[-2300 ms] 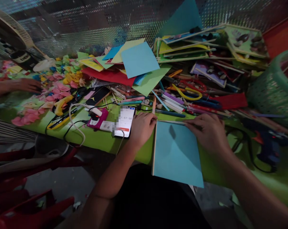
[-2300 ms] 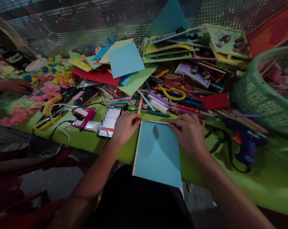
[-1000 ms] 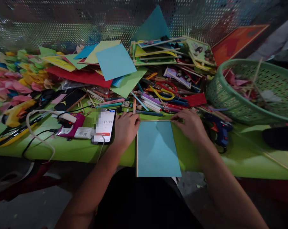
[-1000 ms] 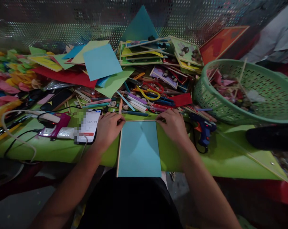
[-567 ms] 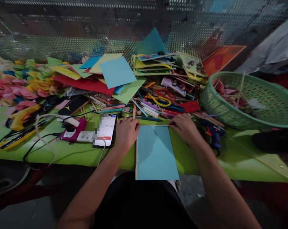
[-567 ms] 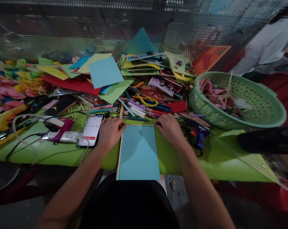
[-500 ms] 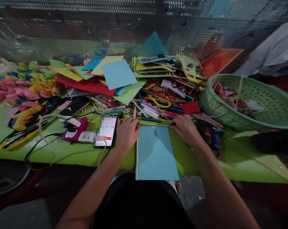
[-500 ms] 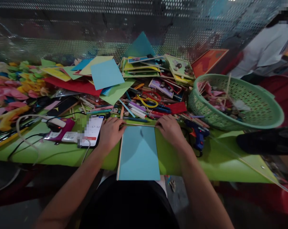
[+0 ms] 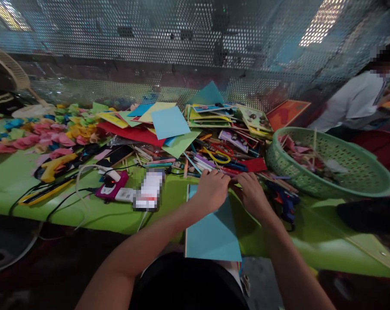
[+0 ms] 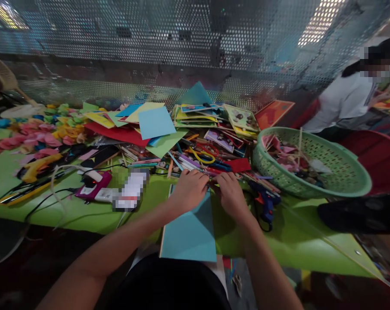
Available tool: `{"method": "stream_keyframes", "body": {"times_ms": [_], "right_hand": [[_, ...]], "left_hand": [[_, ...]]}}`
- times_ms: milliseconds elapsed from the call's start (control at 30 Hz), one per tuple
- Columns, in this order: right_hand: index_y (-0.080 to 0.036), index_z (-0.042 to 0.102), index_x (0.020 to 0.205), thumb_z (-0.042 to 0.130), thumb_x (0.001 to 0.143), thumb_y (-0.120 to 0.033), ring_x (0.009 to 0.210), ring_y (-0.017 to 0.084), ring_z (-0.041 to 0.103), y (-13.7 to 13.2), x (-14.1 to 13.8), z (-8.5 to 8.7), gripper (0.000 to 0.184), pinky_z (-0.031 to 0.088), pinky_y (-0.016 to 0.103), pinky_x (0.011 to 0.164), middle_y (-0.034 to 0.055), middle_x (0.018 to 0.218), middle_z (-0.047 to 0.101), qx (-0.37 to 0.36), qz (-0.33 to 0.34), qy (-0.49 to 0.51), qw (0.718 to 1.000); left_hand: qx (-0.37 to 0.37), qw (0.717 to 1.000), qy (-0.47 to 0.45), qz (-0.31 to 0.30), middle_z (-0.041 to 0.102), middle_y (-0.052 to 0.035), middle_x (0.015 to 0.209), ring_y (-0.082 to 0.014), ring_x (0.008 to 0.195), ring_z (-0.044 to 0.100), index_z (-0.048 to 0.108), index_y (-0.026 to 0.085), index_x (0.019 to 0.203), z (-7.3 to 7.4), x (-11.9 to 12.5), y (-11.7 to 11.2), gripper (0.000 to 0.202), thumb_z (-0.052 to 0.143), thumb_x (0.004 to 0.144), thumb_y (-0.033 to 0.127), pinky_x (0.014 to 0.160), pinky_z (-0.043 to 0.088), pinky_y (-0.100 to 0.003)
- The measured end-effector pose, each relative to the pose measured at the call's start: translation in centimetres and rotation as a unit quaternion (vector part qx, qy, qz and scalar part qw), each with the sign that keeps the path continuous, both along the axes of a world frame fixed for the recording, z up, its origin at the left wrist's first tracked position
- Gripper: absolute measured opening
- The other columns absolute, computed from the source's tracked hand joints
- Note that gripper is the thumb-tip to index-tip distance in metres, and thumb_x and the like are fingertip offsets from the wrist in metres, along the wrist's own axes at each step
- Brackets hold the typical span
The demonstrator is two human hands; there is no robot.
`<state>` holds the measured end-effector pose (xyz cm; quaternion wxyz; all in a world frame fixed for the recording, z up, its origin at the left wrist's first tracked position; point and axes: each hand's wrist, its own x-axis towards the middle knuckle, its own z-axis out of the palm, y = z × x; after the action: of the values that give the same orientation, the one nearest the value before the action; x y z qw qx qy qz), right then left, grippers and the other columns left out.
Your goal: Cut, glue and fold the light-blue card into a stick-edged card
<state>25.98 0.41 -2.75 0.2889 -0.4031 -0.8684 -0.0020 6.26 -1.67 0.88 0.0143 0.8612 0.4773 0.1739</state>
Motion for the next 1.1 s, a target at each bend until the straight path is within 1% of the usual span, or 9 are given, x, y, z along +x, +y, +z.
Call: {"method": "stream_keyframes", "body": {"times_ms": [133, 333, 467, 633, 700, 867, 933, 1033, 1100], "right_hand": [[-0.024, 0.061, 0.094, 0.054, 0.099, -0.019, 0.085, 0.03, 0.061, 0.2, 0.2, 0.1, 0.01, 0.044, 0.044, 0.078, 0.0098, 0.09, 0.069, 0.014, -0.003, 0.012, 1.0], [-0.024, 0.062, 0.092, 0.054, 0.095, -0.015, 0.086, 0.029, 0.063, -0.2, -0.5, 0.1, 0.012, 0.043, 0.044, 0.079, 0.0084, 0.09, 0.071, -0.008, 0.007, 0.012, 1.0], [-0.024, 0.064, 0.093, 0.055, 0.097, -0.019, 0.087, 0.027, 0.064, -0.3, -0.6, 0.2, 0.011, 0.044, 0.043, 0.08, 0.0074, 0.091, 0.073, -0.023, -0.002, 0.018, 1.0], [-0.025, 0.067, 0.1, 0.052, 0.102, -0.031, 0.091, 0.028, 0.066, 0.4, 1.2, 0.5, 0.017, 0.047, 0.044, 0.084, 0.0079, 0.096, 0.075, 0.011, -0.129, 0.086, 0.988], [-0.025, 0.068, 0.099, 0.052, 0.101, -0.033, 0.09, 0.029, 0.067, 0.8, 1.8, 0.4, 0.018, 0.048, 0.045, 0.083, 0.0084, 0.095, 0.075, 0.014, -0.165, 0.085, 0.983], [-0.022, 0.074, 0.1, 0.057, 0.094, -0.028, 0.091, 0.032, 0.068, 1.8, 1.2, 0.0, 0.018, 0.05, 0.046, 0.085, 0.0114, 0.096, 0.077, -0.028, -0.147, -0.004, 0.989], [-0.022, 0.075, 0.104, 0.059, 0.091, -0.025, 0.096, 0.032, 0.069, 2.3, 0.5, 0.1, 0.021, 0.051, 0.046, 0.087, 0.0122, 0.103, 0.078, -0.048, -0.128, -0.041, 0.99], [-0.023, 0.077, 0.109, 0.059, 0.093, -0.026, 0.098, 0.031, 0.071, 3.7, -0.6, 0.5, 0.023, 0.053, 0.043, 0.085, 0.0116, 0.11, 0.079, -0.076, -0.105, -0.083, 0.988], [-0.025, 0.077, 0.114, 0.058, 0.096, -0.027, 0.098, 0.029, 0.073, 4.7, -1.4, 0.7, 0.026, 0.054, 0.041, 0.085, 0.0108, 0.112, 0.08, -0.09, -0.095, -0.099, 0.986]], "left_hand": [[0.001, 1.0, -0.007, 0.003, 0.075, -0.0094, 0.102, -0.0297, 0.111, 0.065, 0.068, 0.018, 0.1, -0.5, 0.2, 1.1, 0.012, 0.056, 0.1, 0.017, 0.09, 0.044, -0.043], [-0.021, 0.999, -0.034, -0.012, 0.075, -0.0058, 0.096, -0.0268, 0.104, 0.068, 0.068, 0.021, 0.094, -1.2, -0.8, 1.1, 0.009, 0.06, 0.098, 0.019, 0.089, 0.045, -0.041], [-0.035, 0.996, -0.076, -0.015, 0.076, -0.0044, 0.093, -0.025, 0.099, 0.069, 0.068, 0.021, 0.088, -1.0, -1.4, 1.3, 0.012, 0.062, 0.096, 0.016, 0.087, 0.045, -0.04], [-0.027, 0.98, -0.193, 0.044, 0.077, -0.002, 0.093, -0.0221, 0.095, 0.069, 0.068, 0.023, 0.086, 0.6, -4.0, 2.8, 0.014, 0.062, 0.095, 0.016, 0.088, 0.046, -0.037], [-0.015, 0.965, -0.252, 0.076, 0.076, -0.0031, 0.092, -0.0219, 0.095, 0.068, 0.068, 0.022, 0.086, 1.1, -5.4, 3.7, 0.013, 0.062, 0.095, 0.017, 0.087, 0.047, -0.035], [-0.003, 0.92, -0.374, 0.113, 0.071, -0.0018, 0.087, -0.0173, 0.081, 0.066, 0.066, 0.022, 0.09, 1.1, -7.6, 5.3, 0.013, 0.057, 0.099, 0.025, 0.073, 0.048, -0.027], [-0.011, 0.885, -0.45, 0.118, 0.068, -0.0002, 0.081, -0.0158, 0.076, 0.063, 0.065, 0.022, 0.088, 1.1, -8.0, 5.5, 0.014, 0.057, 0.099, 0.027, 0.07, 0.047, -0.026], [-0.029, 0.813, -0.569, 0.121, 0.062, 0.0018, 0.074, -0.0141, 0.071, 0.059, 0.066, 0.022, 0.084, 1.2, -8.2, 5.8, 0.013, 0.062, 0.094, 0.027, 0.068, 0.046, -0.025], [-0.027, 0.79, -0.598, 0.129, 0.061, 0.0019, 0.073, -0.0136, 0.07, 0.057, 0.065, 0.022, 0.083, 1.5, -8.4, 5.9, 0.012, 0.062, 0.093, 0.026, 0.067, 0.046, -0.025]]}}
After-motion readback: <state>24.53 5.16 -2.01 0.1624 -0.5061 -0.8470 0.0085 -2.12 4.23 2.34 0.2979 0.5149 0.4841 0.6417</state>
